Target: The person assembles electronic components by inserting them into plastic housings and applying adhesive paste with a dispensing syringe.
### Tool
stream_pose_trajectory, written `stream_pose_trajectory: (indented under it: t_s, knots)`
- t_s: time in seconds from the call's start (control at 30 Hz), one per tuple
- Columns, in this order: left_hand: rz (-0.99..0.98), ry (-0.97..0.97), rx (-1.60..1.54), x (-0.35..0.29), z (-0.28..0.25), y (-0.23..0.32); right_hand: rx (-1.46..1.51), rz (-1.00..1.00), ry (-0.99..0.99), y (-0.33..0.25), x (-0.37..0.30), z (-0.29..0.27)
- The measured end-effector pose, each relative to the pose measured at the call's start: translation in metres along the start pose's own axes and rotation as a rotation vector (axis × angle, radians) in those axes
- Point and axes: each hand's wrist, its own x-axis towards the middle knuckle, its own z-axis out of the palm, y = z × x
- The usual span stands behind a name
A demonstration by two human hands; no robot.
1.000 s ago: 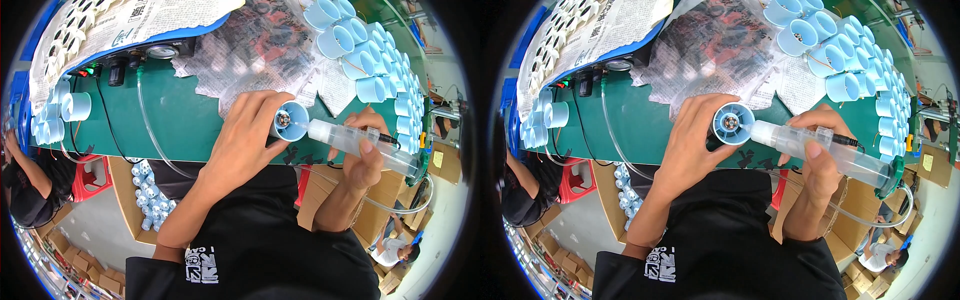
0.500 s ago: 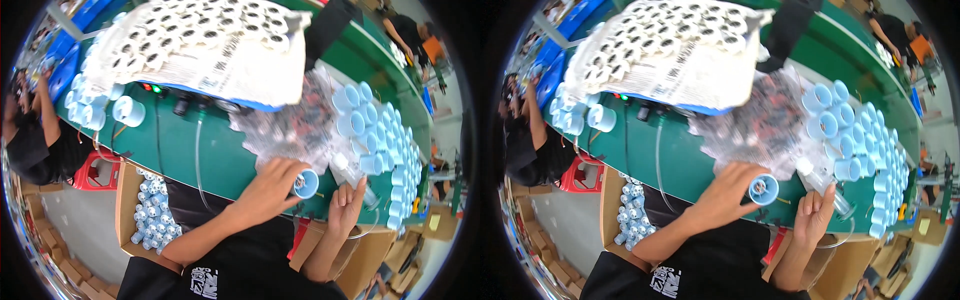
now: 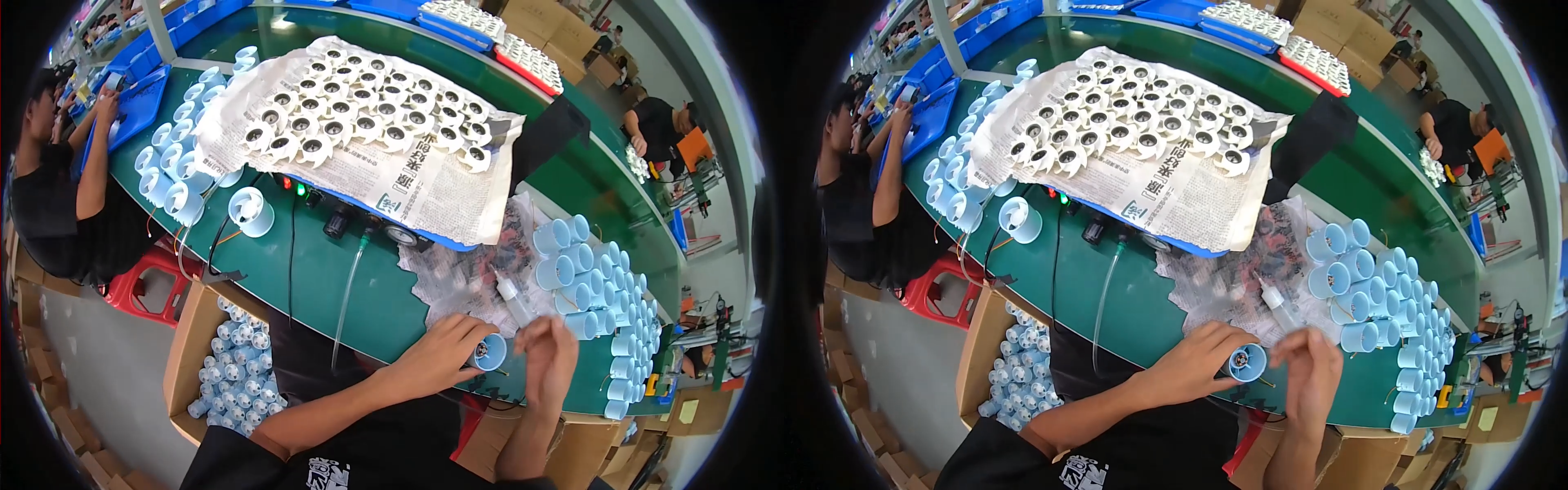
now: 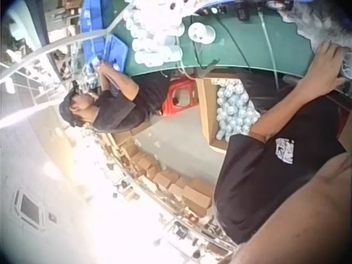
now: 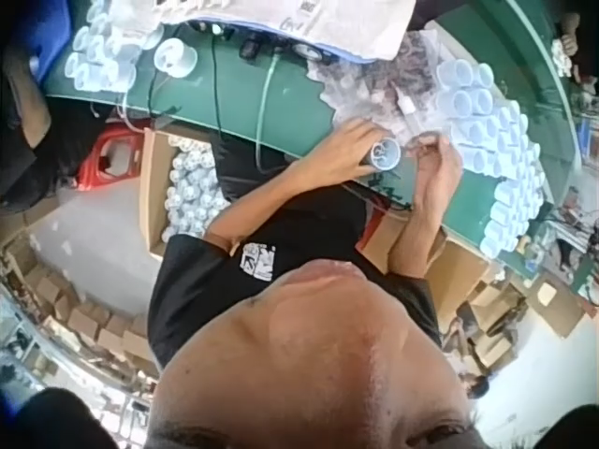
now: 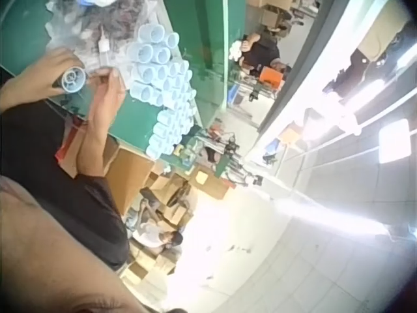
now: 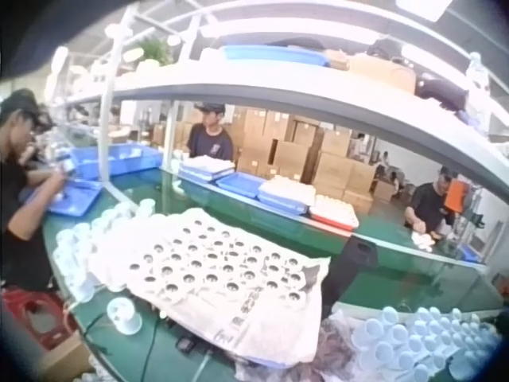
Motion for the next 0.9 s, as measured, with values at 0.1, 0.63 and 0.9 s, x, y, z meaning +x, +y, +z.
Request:
stream_pose_trajectory:
  t_s: [0.1, 0.63, 0.9]
  knots:
    - [-0.028, 0.047, 0.049, -0.006, -0.004, -0.001, -0.543, -0.33, -0.287, -0.026, 0.05, 0.073]
    - [-0.081, 0.022, 0.092, -0.009, -0.001, 0.007, -1.512, -1.548, -0.43, 0.022, 0.165, 0.172]
    - [0.0, 0.052, 0.104, -0.006, 0.0, -0.001, -1.168, -1.885, -0.516, -0.019, 0.102, 0.074]
